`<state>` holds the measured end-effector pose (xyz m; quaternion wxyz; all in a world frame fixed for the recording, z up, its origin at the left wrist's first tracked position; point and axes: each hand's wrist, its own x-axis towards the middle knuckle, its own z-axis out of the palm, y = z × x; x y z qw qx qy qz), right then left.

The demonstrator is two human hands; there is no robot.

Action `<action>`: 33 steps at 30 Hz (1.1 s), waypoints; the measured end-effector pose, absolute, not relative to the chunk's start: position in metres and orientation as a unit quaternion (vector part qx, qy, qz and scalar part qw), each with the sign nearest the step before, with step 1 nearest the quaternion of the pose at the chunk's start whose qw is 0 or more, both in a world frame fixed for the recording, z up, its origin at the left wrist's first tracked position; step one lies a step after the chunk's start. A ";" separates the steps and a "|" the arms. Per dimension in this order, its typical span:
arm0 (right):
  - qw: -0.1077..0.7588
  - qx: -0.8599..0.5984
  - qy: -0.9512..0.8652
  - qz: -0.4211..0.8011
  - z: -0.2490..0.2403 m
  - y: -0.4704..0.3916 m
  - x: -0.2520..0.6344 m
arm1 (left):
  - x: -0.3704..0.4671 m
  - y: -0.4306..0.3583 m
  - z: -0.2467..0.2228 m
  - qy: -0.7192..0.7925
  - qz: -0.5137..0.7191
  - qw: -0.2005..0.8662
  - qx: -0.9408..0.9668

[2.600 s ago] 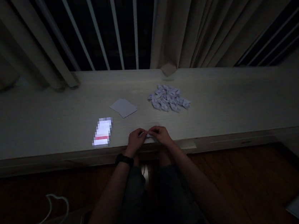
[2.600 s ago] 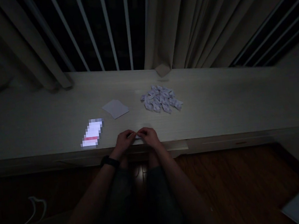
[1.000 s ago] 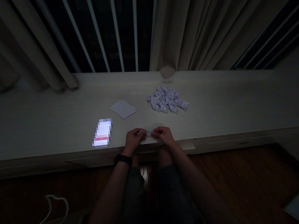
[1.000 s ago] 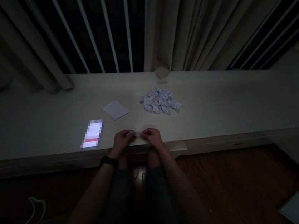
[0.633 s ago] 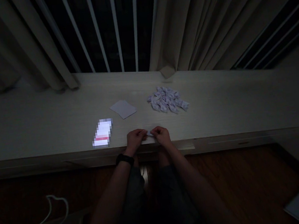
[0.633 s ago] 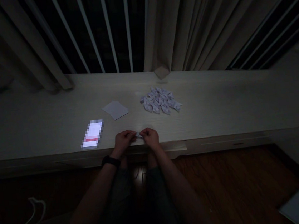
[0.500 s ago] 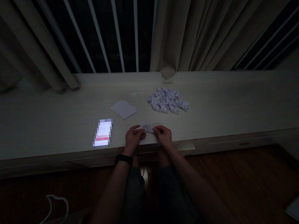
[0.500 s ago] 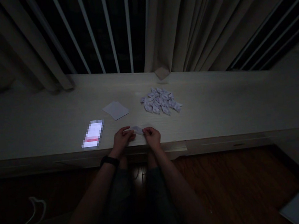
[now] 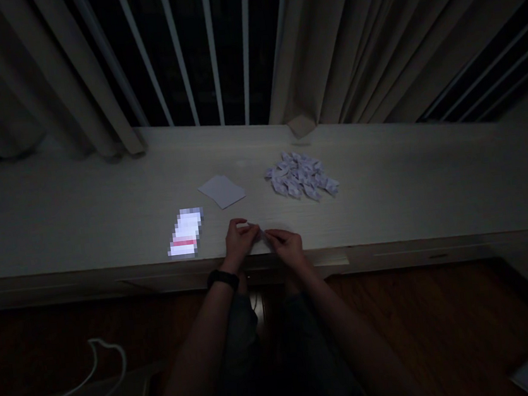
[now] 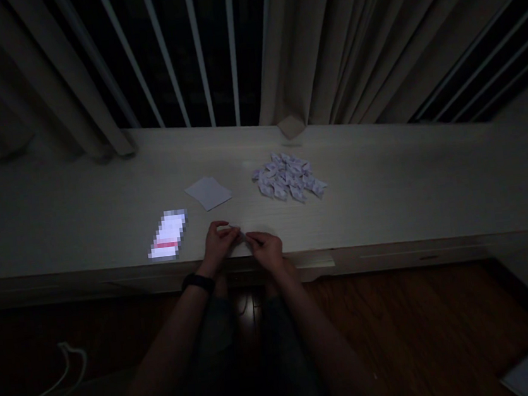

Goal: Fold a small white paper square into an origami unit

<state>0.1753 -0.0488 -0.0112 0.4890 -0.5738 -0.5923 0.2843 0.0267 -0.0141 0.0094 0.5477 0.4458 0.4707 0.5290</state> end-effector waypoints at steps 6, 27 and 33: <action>0.389 -0.571 -0.680 0.245 0.010 -0.048 0.181 | 0.026 -0.015 0.014 0.462 0.514 0.560 0.457; 0.086 -0.613 -0.776 0.116 0.072 -0.048 0.178 | 0.024 -0.014 0.009 0.455 0.500 0.553 0.487; 0.027 -0.612 -0.788 0.068 0.082 -0.050 0.170 | 0.022 -0.016 0.011 0.459 0.485 0.539 0.514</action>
